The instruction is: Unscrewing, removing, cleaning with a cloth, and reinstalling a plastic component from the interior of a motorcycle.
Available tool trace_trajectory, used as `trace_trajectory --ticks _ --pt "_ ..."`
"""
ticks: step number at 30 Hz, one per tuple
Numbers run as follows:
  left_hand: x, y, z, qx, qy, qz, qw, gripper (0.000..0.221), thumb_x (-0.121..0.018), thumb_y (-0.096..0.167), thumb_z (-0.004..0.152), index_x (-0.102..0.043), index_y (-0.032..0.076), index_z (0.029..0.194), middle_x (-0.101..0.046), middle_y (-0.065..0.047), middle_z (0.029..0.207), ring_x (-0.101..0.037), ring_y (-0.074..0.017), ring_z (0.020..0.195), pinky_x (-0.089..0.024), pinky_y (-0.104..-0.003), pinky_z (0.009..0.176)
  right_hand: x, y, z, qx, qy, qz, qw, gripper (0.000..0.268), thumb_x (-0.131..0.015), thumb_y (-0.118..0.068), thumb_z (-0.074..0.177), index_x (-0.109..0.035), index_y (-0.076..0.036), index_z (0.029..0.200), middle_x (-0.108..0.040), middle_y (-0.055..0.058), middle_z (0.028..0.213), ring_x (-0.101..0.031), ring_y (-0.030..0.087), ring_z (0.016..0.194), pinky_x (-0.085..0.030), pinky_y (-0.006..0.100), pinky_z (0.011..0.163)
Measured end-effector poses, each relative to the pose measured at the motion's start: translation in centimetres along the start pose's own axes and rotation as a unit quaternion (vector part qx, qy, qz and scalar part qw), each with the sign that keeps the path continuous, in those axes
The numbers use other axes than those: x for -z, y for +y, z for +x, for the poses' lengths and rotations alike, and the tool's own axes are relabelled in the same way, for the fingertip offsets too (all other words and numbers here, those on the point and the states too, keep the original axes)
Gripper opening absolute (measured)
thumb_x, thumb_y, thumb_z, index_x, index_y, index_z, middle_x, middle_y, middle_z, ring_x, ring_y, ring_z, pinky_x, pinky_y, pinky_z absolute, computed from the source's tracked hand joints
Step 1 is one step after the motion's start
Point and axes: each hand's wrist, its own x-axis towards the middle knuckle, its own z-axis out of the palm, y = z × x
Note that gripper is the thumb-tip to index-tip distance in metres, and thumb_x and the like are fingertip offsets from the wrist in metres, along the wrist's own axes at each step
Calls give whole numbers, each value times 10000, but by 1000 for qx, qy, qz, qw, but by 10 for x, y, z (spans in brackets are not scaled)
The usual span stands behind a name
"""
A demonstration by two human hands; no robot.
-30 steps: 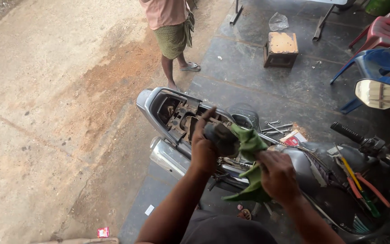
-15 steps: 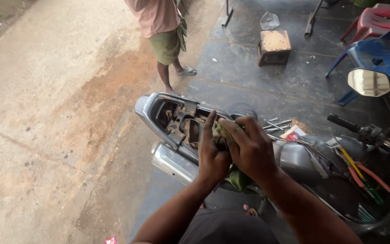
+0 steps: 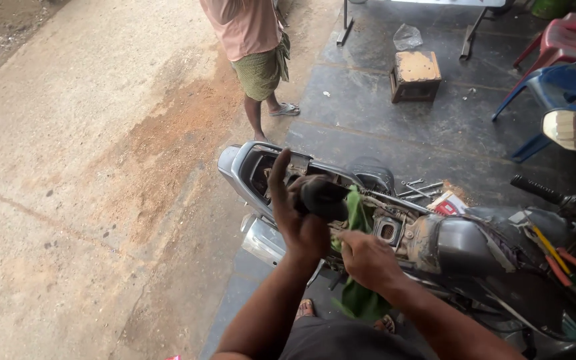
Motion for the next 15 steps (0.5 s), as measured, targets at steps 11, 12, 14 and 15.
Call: trace_trajectory --ticks 11,12,14,15 --pt "-1 -65 -1 197 -109 -140 964 646 -540 33 831 -498 -22 1473 -701 -210 1149 -661 -274 934 -509 -334 777 94 -40 0 231 165 -38 958 385 -551 -305 1025 -636 -38 1288 -660 148 1247 -634 289 1131 -464 429 1000" --pt "-8 -55 -8 202 -115 -146 962 646 -540 33 831 -498 -22 1473 -701 -210 1149 -661 -274 934 -509 -334 777 93 -55 2 223 167 -45 959 385 -551 -305 1025 -636 -38 1288 -660 148 1247 -634 289 1131 -464 429 1000" --pt "-19 -35 -14 95 -135 5 986 468 -601 123 948 -530 -26 1386 -669 -164 1283 -664 -262 1174 -532 -341 1002 92 -85 14 217 139 -144 955 460 -567 -302 981 -625 22 1302 -636 194 1293 -575 385 1224 -276 544 1083" --pt "-20 -40 -18 94 -136 4 986 468 -601 123 948 -530 -26 1386 -669 -164 1283 -664 -262 1174 -532 -341 1002 92 -85 15 217 141 -145 955 460 -567 -302 981 -625 22 1302 -636 194 1293 -575 385 1224 -276 544 1083"
